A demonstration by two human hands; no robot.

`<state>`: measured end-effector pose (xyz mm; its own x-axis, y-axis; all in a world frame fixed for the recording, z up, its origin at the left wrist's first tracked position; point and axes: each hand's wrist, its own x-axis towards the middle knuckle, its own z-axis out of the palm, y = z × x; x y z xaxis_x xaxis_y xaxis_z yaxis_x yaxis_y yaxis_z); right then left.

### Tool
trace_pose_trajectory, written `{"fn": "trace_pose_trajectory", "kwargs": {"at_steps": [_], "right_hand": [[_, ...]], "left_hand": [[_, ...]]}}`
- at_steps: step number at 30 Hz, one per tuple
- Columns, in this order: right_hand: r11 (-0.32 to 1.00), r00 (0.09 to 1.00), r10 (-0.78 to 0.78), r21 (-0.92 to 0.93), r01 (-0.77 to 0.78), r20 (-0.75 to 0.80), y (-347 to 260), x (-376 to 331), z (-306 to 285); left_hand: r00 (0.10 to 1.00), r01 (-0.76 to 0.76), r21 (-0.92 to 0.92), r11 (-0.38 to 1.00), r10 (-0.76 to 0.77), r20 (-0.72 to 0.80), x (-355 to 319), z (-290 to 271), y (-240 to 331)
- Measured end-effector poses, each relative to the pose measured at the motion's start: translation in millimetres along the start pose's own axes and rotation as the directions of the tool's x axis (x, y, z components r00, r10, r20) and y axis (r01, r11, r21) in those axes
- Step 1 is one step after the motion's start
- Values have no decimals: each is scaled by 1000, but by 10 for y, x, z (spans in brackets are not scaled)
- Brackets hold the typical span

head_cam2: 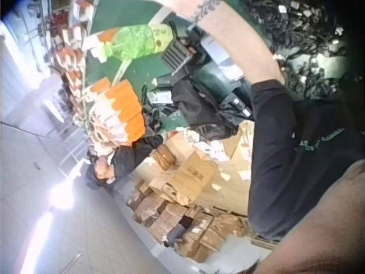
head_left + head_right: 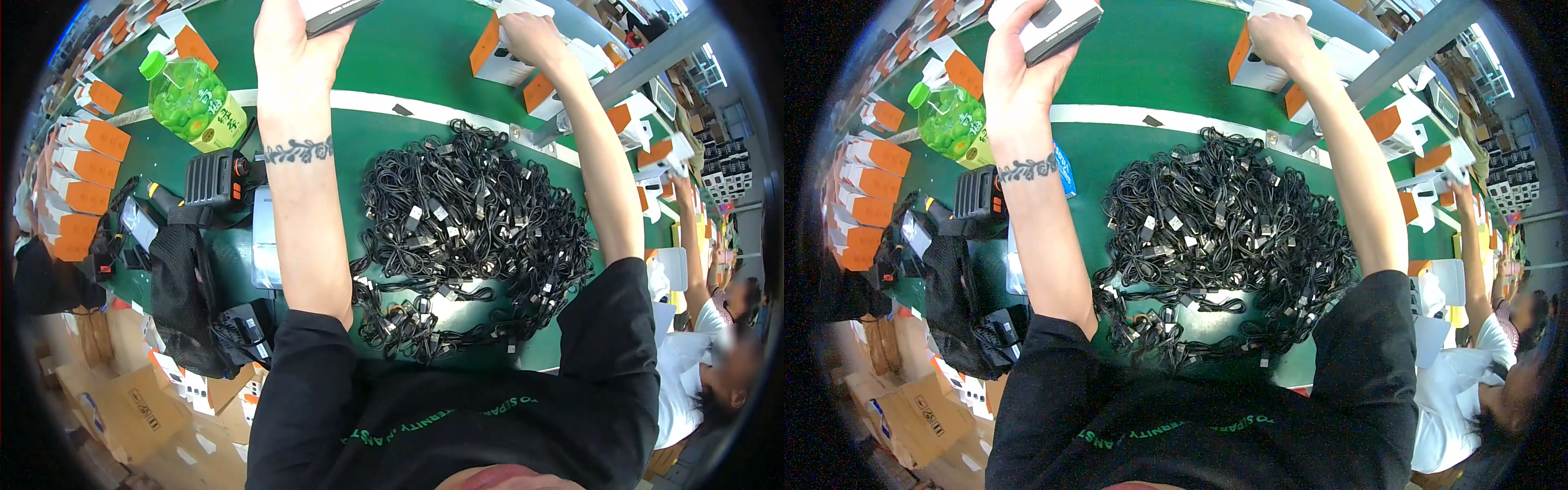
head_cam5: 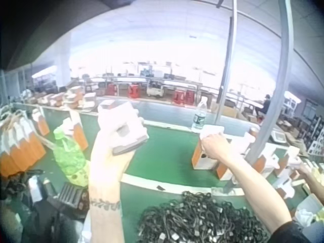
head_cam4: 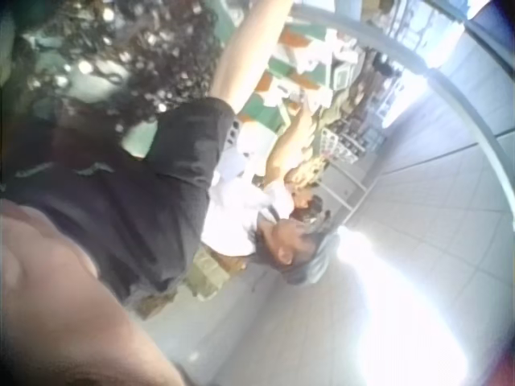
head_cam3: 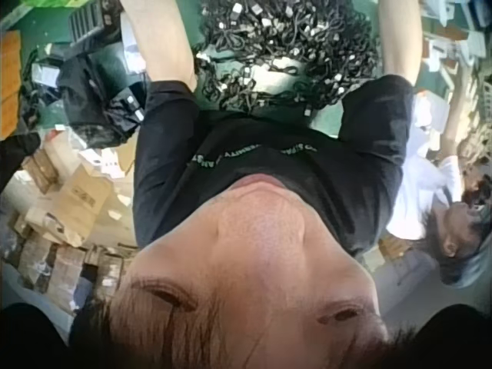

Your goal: Placing power banks, cables, and instruction manuals into retail boxes on an assembly line.

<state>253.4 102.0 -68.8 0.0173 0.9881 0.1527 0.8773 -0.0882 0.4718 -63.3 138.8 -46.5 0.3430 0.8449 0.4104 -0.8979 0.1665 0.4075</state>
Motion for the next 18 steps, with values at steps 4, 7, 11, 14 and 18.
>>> {"fn": "trace_pose_trajectory", "kwargs": {"at_steps": [4, 7, 11, 14, 18], "right_hand": [[958, 977, -60, 287, -1, 206, 64, 32, -97], [930, 997, -66, 360, 77, -42, -40, 6, 104], [965, 945, 133, 257, -55, -300, -437, 92, 270], [985, 958, 79, 169, -32, -276, -595, 176, 211], [912, 917, 203, 407, -50, -343, -775, 368, 77]], "left_hand": [[1000, -2, -21, 1000, 1, -22, -32, 20, -13], [1000, -9, -33, 999, 8, -14, 14, 26, 22], [988, -14, -19, 1000, 11, -152, -34, 74, 5], [1000, -19, -6, 1000, 18, -17, -57, 47, 7], [994, -63, 40, 997, 66, -82, -56, 70, -13]]}}
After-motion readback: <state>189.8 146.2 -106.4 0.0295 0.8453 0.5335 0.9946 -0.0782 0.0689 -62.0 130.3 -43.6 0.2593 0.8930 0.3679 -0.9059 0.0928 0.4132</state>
